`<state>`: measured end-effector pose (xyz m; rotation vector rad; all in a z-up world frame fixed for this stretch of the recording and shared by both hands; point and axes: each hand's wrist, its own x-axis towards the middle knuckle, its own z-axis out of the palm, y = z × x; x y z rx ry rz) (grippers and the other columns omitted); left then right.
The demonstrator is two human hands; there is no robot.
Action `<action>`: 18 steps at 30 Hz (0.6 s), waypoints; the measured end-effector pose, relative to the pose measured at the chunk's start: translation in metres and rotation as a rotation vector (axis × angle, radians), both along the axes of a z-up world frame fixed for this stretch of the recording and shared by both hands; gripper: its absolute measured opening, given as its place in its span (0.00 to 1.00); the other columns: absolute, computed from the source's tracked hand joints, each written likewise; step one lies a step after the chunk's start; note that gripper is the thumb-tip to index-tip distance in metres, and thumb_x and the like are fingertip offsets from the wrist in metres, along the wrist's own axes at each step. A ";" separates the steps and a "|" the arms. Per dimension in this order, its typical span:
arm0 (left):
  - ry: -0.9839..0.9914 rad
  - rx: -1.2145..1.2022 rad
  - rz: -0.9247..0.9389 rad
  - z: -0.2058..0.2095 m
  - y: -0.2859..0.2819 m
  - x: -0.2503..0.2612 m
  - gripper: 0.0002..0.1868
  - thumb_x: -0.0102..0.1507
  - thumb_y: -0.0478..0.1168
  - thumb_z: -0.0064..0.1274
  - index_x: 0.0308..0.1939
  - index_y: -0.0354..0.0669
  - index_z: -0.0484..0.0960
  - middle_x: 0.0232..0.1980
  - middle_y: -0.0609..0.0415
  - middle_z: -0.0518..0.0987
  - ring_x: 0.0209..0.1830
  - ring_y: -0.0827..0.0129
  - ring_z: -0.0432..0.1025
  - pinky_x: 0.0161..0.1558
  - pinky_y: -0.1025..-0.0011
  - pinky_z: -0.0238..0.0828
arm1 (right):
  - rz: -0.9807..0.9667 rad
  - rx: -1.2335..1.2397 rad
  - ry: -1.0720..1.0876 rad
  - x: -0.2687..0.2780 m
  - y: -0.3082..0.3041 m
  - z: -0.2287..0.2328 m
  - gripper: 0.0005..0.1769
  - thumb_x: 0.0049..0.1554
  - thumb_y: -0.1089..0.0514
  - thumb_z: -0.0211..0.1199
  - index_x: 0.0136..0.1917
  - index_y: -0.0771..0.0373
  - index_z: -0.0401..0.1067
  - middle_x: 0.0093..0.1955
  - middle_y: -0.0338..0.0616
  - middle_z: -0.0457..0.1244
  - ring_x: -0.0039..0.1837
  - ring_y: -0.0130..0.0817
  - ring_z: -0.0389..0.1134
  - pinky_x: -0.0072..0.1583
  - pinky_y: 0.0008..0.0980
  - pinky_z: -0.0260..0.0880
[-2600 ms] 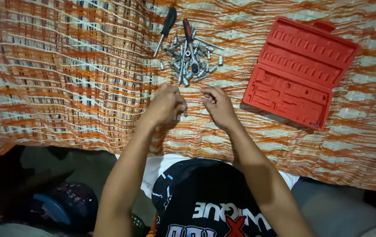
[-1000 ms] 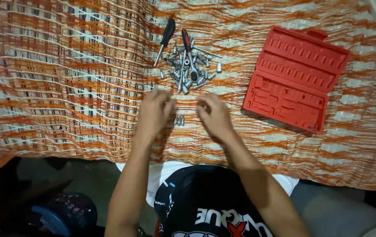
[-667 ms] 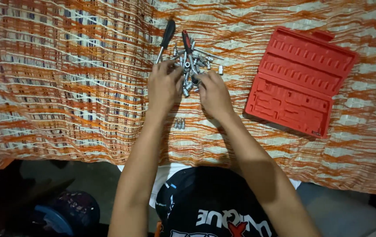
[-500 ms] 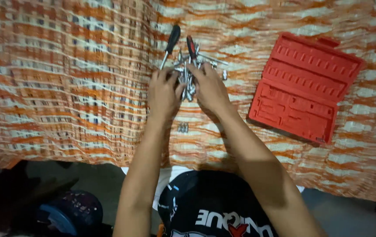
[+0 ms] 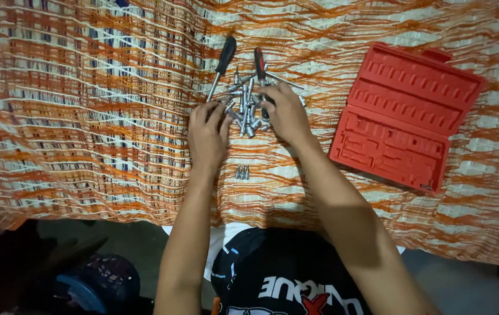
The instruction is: Organizing screwdriver bits and socket wrench parts back into a red plastic case.
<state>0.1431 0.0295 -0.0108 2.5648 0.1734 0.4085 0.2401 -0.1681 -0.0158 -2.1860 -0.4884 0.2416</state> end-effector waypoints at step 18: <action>0.129 -0.036 -0.071 -0.001 -0.027 0.046 0.08 0.62 0.36 0.64 0.45 0.47 0.89 0.44 0.51 0.85 0.50 0.59 0.72 0.54 0.56 0.60 | -0.200 -0.130 -0.086 0.011 -0.044 -0.004 0.11 0.60 0.61 0.65 0.57 0.61 0.75 0.55 0.53 0.63 0.56 0.55 0.67 0.56 0.49 0.68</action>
